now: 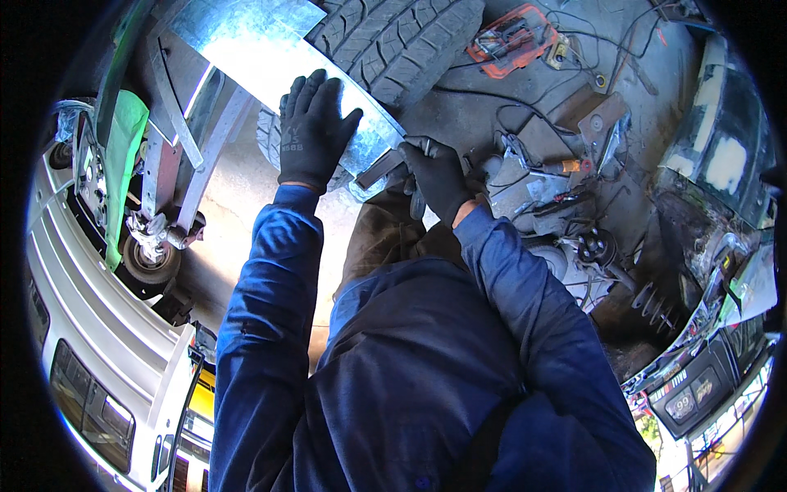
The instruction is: The person cuts a rectangular metal sheet into a smaller piece using tin snips, then bends the piece into an L-shaped bracket. They test-fit the bracket against the car's windshield frame and make minor adjustments by hand.
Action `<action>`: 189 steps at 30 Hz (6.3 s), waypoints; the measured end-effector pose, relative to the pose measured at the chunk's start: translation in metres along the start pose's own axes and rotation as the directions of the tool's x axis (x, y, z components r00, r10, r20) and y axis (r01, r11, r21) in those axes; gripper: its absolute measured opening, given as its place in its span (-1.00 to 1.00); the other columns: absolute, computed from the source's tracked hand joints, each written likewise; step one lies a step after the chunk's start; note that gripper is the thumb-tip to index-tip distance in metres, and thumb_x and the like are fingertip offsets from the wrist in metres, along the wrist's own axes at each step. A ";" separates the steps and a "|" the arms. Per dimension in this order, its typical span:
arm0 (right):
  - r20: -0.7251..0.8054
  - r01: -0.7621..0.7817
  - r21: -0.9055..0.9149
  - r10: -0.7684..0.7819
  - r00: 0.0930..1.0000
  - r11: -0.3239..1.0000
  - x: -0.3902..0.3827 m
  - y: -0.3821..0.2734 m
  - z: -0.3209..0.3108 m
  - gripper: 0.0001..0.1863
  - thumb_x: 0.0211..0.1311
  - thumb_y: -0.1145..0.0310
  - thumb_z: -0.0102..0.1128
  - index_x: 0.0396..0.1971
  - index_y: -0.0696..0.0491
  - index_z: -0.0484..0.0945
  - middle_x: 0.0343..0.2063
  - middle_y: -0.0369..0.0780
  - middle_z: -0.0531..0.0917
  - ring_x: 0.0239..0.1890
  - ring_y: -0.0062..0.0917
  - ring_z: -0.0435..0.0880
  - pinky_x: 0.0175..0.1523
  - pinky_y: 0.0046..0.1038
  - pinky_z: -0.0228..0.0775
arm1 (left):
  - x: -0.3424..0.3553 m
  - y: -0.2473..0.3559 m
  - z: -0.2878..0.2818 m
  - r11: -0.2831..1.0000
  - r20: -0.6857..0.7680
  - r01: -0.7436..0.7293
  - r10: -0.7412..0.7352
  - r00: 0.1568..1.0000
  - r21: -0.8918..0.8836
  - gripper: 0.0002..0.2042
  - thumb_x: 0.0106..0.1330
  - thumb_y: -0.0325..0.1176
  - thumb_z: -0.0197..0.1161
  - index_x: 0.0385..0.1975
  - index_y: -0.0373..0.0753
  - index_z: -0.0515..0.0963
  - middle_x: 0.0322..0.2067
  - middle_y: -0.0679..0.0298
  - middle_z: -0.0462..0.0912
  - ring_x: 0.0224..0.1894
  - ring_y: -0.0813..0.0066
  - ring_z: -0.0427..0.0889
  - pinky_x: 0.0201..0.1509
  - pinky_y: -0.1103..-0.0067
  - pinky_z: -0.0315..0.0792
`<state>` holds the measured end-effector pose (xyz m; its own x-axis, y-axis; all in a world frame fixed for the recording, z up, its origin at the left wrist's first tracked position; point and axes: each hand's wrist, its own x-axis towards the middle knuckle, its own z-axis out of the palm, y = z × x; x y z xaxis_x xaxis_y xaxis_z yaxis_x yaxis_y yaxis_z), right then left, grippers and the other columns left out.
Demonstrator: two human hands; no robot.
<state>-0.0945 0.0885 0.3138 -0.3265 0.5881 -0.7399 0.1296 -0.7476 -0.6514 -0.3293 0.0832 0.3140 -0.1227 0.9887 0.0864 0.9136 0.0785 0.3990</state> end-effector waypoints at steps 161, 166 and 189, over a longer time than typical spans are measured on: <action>0.249 0.660 -0.589 -0.672 0.698 0.467 -0.064 0.047 0.107 -0.59 0.46 0.25 0.21 0.14 0.21 0.56 -0.01 -0.01 0.73 0.12 -0.04 0.66 0.30 -0.11 0.45 | 0.082 0.065 0.009 0.788 0.413 -0.167 -0.120 0.903 0.593 -0.45 0.42 0.22 0.08 0.31 0.12 0.50 0.30 0.37 0.53 0.43 0.26 0.43 0.65 -0.06 -0.14; 0.137 0.588 -0.558 -0.634 0.761 0.585 -0.058 0.060 0.142 -0.58 0.45 0.24 0.21 0.14 0.20 0.57 -0.02 0.00 0.73 0.10 -0.02 0.66 0.29 -0.11 0.46 | 0.087 0.056 0.048 0.747 0.495 -0.255 -0.112 0.862 0.614 -0.33 0.50 0.31 -0.14 0.47 0.07 0.32 0.46 0.39 0.34 0.53 0.28 0.26 0.68 0.03 -0.17; 0.033 0.515 -0.550 -0.598 0.801 0.658 -0.042 0.049 0.162 -0.58 0.44 0.21 0.19 0.16 0.16 0.58 -0.06 0.07 0.73 0.04 0.05 0.68 0.21 -0.08 0.51 | 0.113 0.059 0.036 0.008 0.772 -0.779 -0.144 0.619 0.626 -0.30 0.58 0.27 -0.16 0.59 0.03 0.23 0.60 0.29 0.19 0.60 0.17 0.15 0.64 0.16 -0.01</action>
<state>-0.2263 -0.0229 0.3398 -0.3701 0.9078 -0.1972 0.4319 -0.0198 -0.9017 -0.2751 0.2043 0.3146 0.0914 0.6994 -0.7089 0.3455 -0.6899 -0.6361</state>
